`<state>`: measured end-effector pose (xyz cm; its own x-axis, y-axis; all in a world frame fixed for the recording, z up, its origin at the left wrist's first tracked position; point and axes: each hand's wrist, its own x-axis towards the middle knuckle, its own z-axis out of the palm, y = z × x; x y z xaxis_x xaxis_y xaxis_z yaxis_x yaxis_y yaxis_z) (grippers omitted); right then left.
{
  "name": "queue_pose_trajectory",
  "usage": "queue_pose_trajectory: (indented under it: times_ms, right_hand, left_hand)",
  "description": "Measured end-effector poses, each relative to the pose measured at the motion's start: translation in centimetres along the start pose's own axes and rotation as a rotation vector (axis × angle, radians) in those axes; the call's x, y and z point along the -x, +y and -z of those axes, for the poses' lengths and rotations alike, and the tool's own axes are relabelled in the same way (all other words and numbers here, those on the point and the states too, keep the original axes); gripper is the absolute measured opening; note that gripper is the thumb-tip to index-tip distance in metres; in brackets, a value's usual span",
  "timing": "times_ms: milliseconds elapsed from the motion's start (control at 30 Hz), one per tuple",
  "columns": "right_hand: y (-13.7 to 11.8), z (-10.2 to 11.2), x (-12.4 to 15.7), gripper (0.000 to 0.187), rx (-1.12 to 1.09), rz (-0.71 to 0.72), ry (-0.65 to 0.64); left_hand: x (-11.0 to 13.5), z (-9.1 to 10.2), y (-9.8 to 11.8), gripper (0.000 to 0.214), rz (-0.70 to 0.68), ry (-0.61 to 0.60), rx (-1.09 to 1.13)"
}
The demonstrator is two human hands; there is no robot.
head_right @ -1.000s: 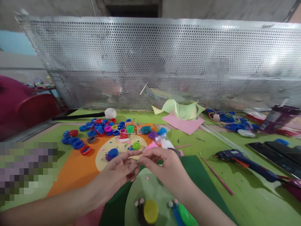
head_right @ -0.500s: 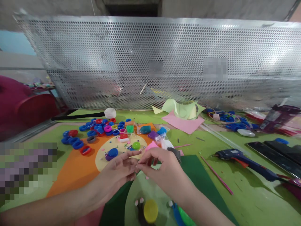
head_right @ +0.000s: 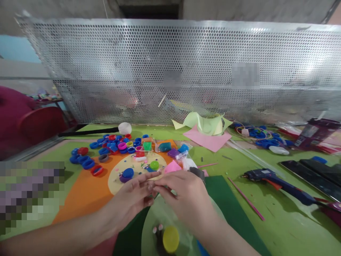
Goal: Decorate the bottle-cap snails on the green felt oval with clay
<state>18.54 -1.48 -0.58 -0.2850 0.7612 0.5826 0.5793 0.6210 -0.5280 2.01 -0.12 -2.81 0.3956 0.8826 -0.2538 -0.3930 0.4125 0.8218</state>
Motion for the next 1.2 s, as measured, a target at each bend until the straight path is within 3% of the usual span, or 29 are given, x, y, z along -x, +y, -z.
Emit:
queue_pose_trajectory:
  times_ms: [333,800,1200]
  right_hand:
    - [-0.3,0.4,0.2,0.014,0.130,0.133,0.042]
    - [-0.8,0.4,0.3,0.005,0.066,0.207,0.055]
    - [-0.4,1.0,0.2,0.013,0.200,0.245,0.083]
  left_hand:
    - [0.1,-0.1,0.1,0.048,-0.008,-0.008,0.038]
    - [0.4,-0.3,0.4,0.068,0.052,-0.030,0.142]
    - [0.3,-0.4,0.4,0.051,0.034,-0.018,0.149]
